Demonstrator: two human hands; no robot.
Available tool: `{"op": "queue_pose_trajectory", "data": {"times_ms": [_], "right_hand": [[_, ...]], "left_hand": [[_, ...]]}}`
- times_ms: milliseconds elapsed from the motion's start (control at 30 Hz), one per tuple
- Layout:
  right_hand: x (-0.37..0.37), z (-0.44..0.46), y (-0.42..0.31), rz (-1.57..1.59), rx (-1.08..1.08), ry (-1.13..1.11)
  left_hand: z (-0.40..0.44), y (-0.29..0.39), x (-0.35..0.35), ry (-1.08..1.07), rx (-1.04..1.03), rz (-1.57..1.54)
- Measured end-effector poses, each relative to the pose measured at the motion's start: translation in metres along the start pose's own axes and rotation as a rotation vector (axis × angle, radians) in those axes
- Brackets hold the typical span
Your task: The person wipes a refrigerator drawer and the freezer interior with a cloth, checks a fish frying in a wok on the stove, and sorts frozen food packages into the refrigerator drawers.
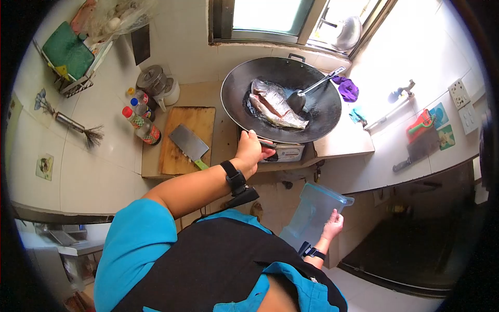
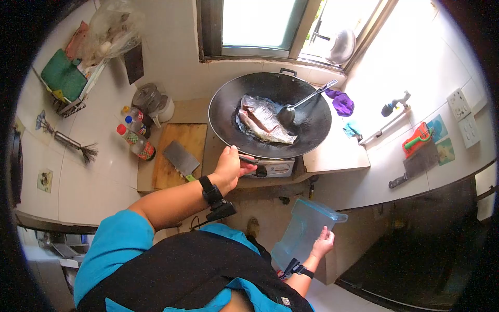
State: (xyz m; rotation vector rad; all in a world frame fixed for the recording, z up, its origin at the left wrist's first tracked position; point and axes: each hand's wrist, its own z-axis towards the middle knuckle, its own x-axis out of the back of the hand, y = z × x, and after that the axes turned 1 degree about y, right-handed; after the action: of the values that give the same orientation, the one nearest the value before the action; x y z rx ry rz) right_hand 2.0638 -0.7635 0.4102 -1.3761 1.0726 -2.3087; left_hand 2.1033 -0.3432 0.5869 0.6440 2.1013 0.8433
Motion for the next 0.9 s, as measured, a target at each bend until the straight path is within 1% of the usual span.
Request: {"op": "queue_pose_trajectory", "data": {"times_ms": [33, 167, 233, 267, 333, 400, 467, 533, 600, 633, 833, 900], "right_hand": [[0.000, -0.001, -0.001, 0.001, 0.005, -0.003], [0.004, -0.006, -0.010, 0.032, -0.002, -0.020], [0.007, -0.009, -0.011, 0.031, -0.001, -0.009], [0.006, -0.011, -0.007, 0.046, 0.002, -0.005], [0.008, -0.012, -0.005, 0.057, 0.005, 0.004], [0.010, -0.015, -0.008, 0.019, 0.024, 0.031], [0.015, -0.015, -0.012, 0.017, 0.010, 0.016], [0.017, -0.016, -0.014, 0.017, -0.001, -0.002], [0.017, -0.014, -0.010, 0.032, 0.074, 0.020], [0.018, -0.015, -0.016, 0.030, 0.079, 0.019], [0.022, -0.027, -0.044, -0.070, 0.168, 0.034], [0.022, -0.025, -0.042, -0.108, 0.099, -0.022]], "left_hand": [[-0.001, 0.002, 0.000, -0.012, 0.032, -0.010], [-0.004, 0.000, 0.011, -0.064, 0.021, -0.036], [-0.006, 0.002, 0.020, -0.121, 0.125, -0.106], [-0.010, 0.003, 0.024, -0.125, 0.128, -0.106], [-0.019, 0.008, 0.029, -0.163, 0.204, -0.008], [-0.026, 0.009, 0.039, -0.171, 0.239, -0.008], [-0.030, 0.008, 0.050, -0.268, 0.313, -0.008], [-0.032, 0.006, 0.064, -0.262, 0.323, 0.006], [-0.034, 0.004, 0.079, -0.313, 0.368, 0.014], [-0.038, 0.007, 0.086, -0.330, 0.386, 0.013], [-0.046, 0.007, 0.138, -0.325, 0.404, 0.006], [-0.049, 0.008, 0.156, -0.325, 0.424, -0.025]]}}
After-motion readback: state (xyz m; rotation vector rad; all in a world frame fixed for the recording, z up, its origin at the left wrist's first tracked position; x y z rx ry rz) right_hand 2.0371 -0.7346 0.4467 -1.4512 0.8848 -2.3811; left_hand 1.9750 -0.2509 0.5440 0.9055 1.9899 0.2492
